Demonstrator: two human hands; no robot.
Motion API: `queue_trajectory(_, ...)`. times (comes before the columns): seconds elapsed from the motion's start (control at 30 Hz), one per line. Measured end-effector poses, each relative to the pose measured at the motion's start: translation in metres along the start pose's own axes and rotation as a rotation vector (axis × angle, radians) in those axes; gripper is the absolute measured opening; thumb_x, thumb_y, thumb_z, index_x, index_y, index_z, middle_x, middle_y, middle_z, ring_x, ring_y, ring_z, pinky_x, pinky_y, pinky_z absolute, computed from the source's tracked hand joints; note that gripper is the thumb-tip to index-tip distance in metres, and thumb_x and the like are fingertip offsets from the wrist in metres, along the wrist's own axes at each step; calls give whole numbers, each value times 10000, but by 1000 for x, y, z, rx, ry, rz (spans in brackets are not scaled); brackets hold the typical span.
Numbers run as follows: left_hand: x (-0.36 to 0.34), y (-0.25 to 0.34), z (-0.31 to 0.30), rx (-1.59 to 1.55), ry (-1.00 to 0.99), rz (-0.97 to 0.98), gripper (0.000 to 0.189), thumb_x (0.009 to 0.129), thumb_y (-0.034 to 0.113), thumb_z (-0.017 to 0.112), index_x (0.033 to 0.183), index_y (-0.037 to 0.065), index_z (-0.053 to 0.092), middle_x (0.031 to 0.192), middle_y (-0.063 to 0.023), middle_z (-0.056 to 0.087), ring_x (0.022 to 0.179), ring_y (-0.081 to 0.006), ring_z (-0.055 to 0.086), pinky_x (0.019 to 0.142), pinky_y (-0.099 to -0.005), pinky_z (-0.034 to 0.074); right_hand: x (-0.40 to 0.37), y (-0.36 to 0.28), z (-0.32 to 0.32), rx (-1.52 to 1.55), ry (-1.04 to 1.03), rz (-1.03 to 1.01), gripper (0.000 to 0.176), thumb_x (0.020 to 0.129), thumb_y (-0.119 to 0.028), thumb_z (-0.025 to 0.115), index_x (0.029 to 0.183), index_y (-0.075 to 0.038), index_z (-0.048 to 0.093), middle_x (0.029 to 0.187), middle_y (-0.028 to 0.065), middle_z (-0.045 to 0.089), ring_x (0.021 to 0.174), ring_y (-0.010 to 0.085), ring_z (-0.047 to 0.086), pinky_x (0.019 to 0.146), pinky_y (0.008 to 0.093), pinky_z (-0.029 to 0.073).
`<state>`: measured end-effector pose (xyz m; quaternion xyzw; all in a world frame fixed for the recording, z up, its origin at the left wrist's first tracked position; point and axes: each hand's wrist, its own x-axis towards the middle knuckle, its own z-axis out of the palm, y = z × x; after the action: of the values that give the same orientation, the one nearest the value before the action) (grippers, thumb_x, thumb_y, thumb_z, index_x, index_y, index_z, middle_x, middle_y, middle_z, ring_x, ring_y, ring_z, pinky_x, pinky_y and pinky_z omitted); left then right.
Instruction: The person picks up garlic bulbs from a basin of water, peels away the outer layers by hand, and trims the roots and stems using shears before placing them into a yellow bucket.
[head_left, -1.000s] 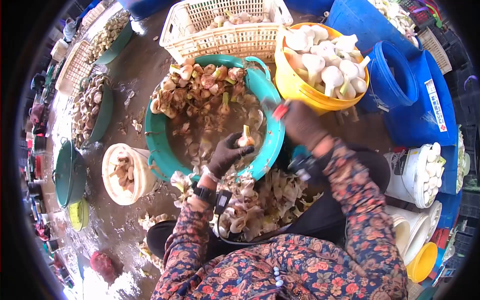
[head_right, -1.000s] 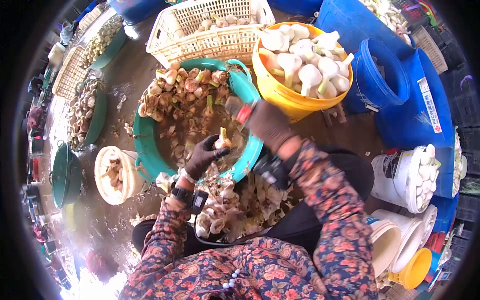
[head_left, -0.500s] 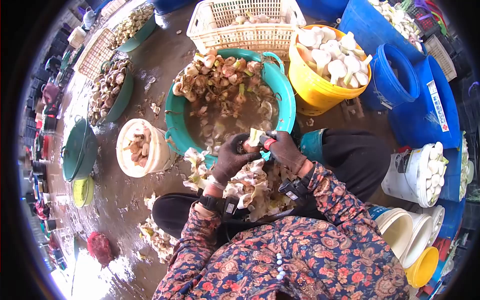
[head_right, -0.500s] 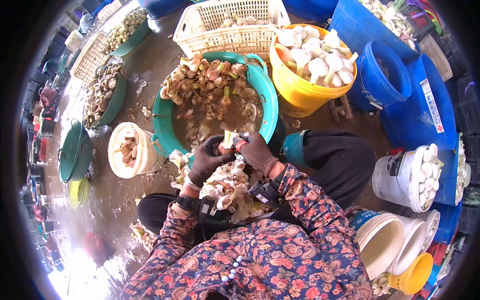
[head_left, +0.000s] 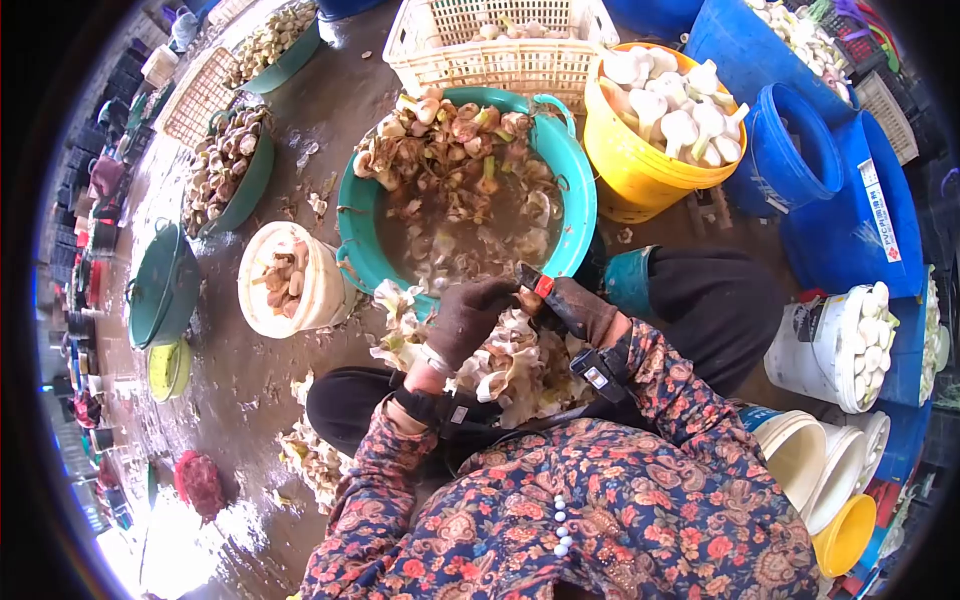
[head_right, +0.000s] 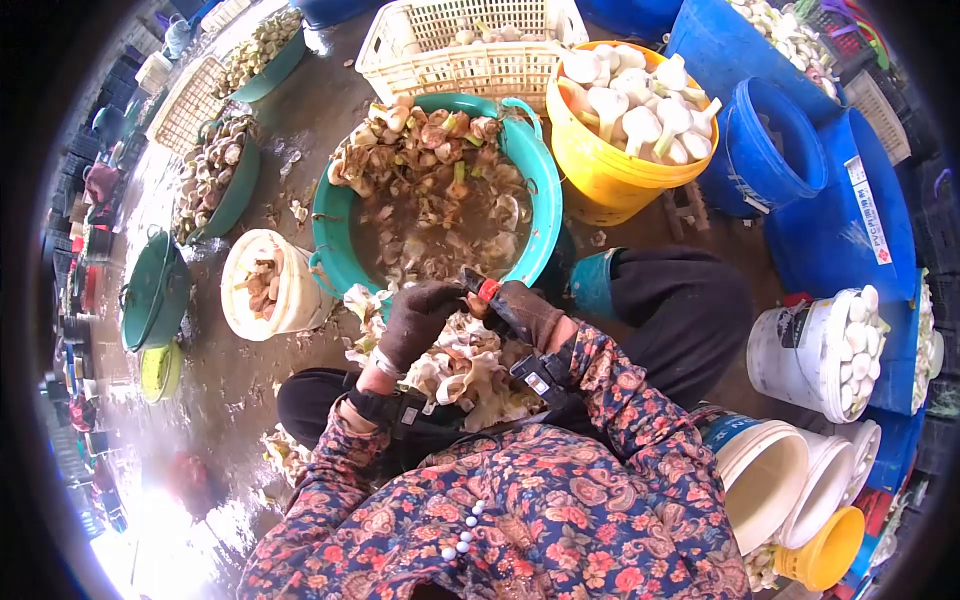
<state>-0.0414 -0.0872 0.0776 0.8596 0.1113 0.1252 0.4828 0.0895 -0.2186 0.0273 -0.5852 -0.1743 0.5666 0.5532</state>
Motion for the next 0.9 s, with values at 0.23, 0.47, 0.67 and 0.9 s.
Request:
queue_trajectory(0.23,-9,-31,9,-690,120,-384,237,852,-15,503,1080,-36,562,950,-108,633,817,-204,609,749,-311,490,-22,-32,13,-157,-143,-317,473,732,-151,723,1131,10,528,1006,74,600,899,119,539,785,298,445)
queue_trajectory(0.47,-13,-35,0,186,131,47,269,854,-20,426,1089,-41,556,991,-153,626,880,-245,602,784,-301,470,-32,-49,29,-1172,282,-825,629,626,-131,659,1236,-170,512,1004,153,580,922,325,533,822,399,440)
queue_trajectory(0.67,-18,-25,5,-772,273,-495,239,894,291,549,937,61,602,694,57,515,587,-32,407,523,-182,334,23,-3,19,232,401,-290,202,781,-186,643,914,-38,606,683,15,548,627,167,538,612,300,453)
queue_trajectory(0.9,-11,-13,-11,-618,305,-359,230,887,237,559,1011,47,599,805,-11,611,698,-83,559,587,-213,432,-8,-29,29,63,221,-372,323,798,-253,666,1003,-27,561,810,22,532,788,142,539,733,261,449)
